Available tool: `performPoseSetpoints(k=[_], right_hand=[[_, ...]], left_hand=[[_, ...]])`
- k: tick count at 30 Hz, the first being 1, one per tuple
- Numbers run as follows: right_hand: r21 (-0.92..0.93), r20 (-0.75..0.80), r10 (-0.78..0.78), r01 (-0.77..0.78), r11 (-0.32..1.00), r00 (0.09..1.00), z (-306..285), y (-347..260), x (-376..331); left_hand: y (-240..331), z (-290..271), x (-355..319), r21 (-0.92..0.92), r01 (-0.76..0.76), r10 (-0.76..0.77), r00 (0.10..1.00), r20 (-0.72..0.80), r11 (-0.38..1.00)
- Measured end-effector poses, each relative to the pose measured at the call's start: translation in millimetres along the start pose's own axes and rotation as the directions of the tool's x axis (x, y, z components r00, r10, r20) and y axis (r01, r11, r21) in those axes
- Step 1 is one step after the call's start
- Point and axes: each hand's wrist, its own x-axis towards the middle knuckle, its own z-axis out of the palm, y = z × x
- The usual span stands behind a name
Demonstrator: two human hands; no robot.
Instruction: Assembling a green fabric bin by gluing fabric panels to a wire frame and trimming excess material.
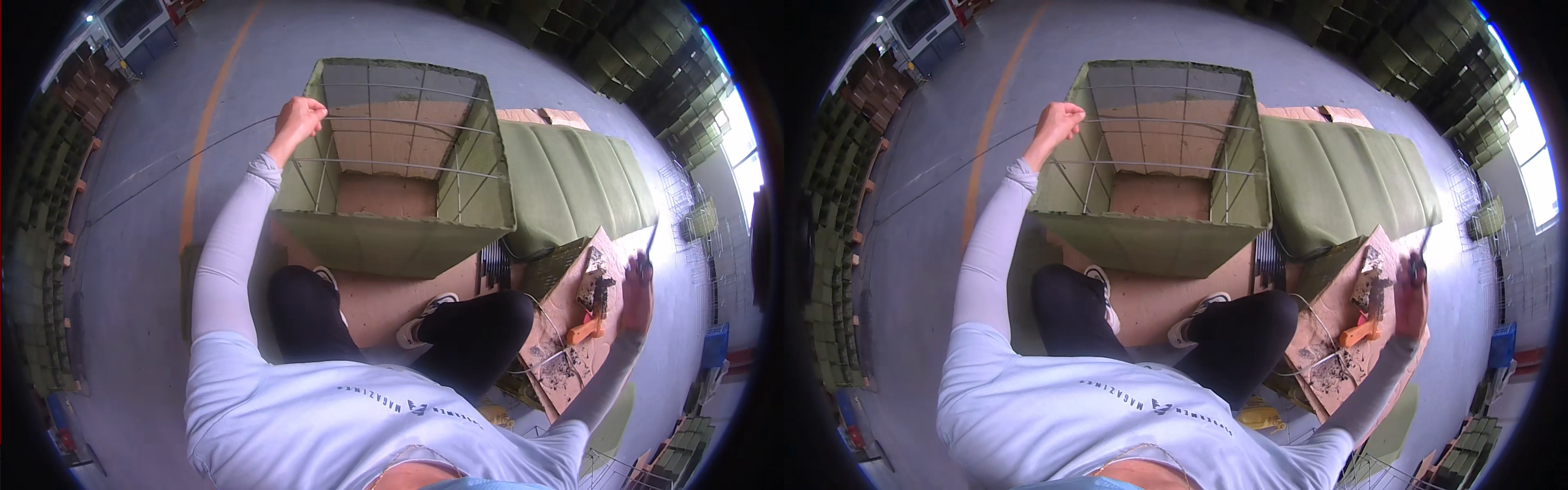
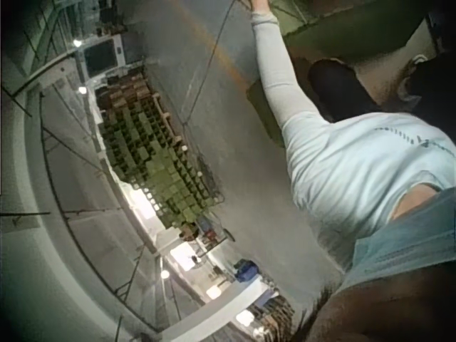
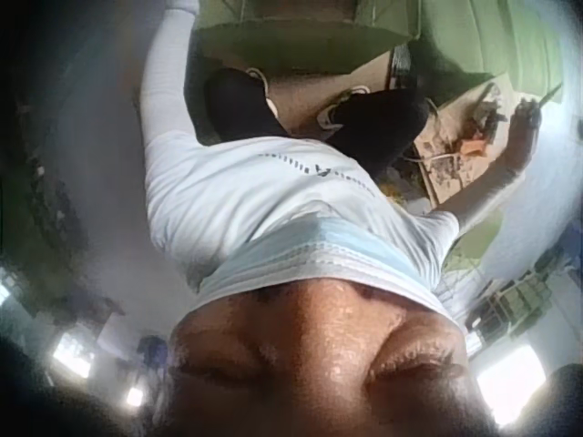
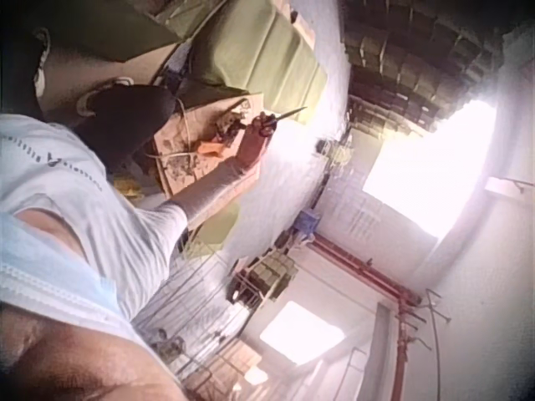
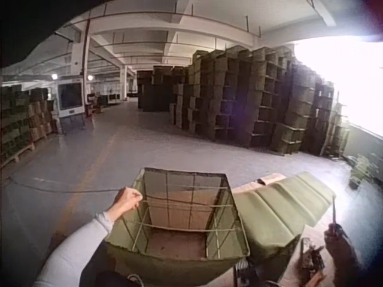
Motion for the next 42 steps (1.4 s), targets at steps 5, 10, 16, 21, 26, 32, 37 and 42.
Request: performPoseSetpoints(k=[5, 10, 16, 21, 26, 32, 37, 42], right_hand=[[-0.297, 0.686, 0.055, 0.210, 0.931, 0.726, 235, -58, 58], [-0.627, 0.763, 0.379, 0.456, 0.632, 0.524, 438, -51, 107], [-0.792, 0.603, 0.630, 0.462, 0.399, 0.490, 590, -29, 155], [-0.842, 0.503, 0.739, 0.447, 0.302, 0.448, 648, -5, 173], [-0.803, 0.512, 0.773, 0.528, 0.275, 0.376, 667, 16, 189], [-0.752, 0.584, 0.705, 0.595, 0.283, 0.402, 650, 21, 183], [-0.710, 0.699, 0.601, 0.473, 0.521, 0.387, 570, 16, 176], [-0.250, 0.965, 0.028, 0.887, 0.387, 0.260, 505, 10, 107]], left_hand=[[2, 5, -7, -0.088, -0.068, 0.075, 0.994, 0.083, 0.994], [-2, 6, -13, -0.088, -0.077, 0.090, 0.985, 0.148, 0.993], [0, 5, -21, -0.082, -0.161, 0.173, 0.971, 0.164, 0.983], [1, 4, -25, -0.115, -0.131, 0.149, 0.975, 0.164, 0.985], [-2, 4, -26, -0.123, -0.189, 0.202, 0.974, 0.106, 0.974], [-14, -11, -32, -0.372, -0.151, 0.188, 0.980, 0.064, 0.916], [-13, -51, -59, -0.574, -0.071, 0.037, 0.997, -0.071, 0.816], [-8, -84, -78, -0.371, -0.278, 0.237, 0.960, -0.152, 0.886]])
